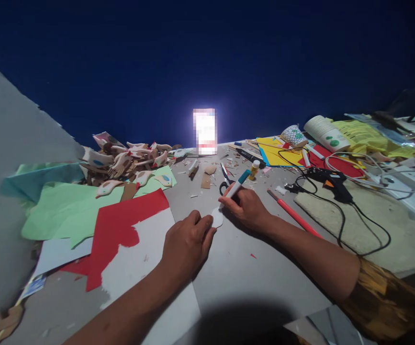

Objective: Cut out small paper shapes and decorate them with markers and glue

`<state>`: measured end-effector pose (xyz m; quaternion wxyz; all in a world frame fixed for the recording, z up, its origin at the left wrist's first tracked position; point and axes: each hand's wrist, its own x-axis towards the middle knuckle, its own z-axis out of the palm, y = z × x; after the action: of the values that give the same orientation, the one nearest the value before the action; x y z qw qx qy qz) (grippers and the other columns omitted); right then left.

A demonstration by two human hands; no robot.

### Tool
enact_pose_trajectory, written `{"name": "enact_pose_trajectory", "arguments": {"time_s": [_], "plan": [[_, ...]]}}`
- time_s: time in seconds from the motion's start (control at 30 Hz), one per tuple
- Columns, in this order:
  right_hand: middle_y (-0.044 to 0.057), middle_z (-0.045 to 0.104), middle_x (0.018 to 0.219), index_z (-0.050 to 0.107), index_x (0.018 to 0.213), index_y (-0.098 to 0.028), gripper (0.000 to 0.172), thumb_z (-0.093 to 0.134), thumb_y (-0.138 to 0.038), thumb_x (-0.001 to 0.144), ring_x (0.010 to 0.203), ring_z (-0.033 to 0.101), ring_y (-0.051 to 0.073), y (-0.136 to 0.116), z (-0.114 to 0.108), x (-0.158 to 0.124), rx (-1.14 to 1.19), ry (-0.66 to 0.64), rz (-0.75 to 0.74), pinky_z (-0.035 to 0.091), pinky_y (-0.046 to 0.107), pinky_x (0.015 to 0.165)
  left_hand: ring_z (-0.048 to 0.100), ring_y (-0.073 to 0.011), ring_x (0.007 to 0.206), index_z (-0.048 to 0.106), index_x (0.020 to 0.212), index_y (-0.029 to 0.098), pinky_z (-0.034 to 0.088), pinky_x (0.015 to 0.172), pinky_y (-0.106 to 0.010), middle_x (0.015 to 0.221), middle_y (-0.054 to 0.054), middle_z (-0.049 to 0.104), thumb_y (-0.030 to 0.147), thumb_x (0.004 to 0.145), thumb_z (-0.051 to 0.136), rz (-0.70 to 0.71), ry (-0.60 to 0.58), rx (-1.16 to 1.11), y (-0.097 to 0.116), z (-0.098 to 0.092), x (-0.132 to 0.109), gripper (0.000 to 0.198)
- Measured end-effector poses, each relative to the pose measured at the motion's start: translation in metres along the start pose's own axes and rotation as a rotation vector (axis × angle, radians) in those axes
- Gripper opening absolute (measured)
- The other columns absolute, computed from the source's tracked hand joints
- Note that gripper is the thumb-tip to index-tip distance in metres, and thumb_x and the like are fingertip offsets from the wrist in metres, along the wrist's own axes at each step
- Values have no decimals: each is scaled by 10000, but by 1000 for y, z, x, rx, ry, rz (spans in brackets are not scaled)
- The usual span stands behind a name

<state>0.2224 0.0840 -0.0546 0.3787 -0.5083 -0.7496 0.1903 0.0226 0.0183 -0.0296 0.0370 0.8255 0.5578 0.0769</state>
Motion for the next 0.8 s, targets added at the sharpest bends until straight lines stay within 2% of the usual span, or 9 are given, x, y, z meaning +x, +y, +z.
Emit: {"name": "enact_pose_trajectory", "arguments": {"time_s": [0.17, 0.33, 0.53, 0.8], "plan": [[94, 731, 971, 694, 871, -178, 248, 545, -322, 1006, 823, 674, 212, -1, -8, 1, 2, -138, -139, 497, 336, 782, 608, -199, 729, 705, 1115, 247, 396, 618, -324, 943, -46, 651, 334, 1011, 484, 1, -14, 20, 1, -1, 0, 259], [82, 719, 949, 677, 945, -191, 286, 462, -352, 1045, 797, 656, 206, -4, -11, 3, 35, -33, -96, 487, 326, 765, 610, -202, 733, 704, 1112, 251, 388, 614, -318, 940, -51, 653, 343, 1010, 486, -1, -14, 12, 1, 0, 1, 258], [109, 719, 964, 687, 915, -179, 290, 495, -361, 1034, 849, 672, 240, -4, -6, 1, -44, -142, -137, 486, 357, 797, 595, -198, 723, 700, 1099, 242, 372, 605, -318, 937, -55, 644, 329, 1007, 491, 4, -12, 17, 2, -1, 0, 245], [104, 732, 992, 715, 949, -176, 289, 506, -355, 1038, 847, 671, 232, -4, -6, 2, -114, -154, -120, 488, 347, 770, 592, -197, 722, 700, 1102, 238, 369, 608, -316, 934, -55, 643, 327, 1009, 484, 8, -8, 10, 2, -1, 1, 251]]}}
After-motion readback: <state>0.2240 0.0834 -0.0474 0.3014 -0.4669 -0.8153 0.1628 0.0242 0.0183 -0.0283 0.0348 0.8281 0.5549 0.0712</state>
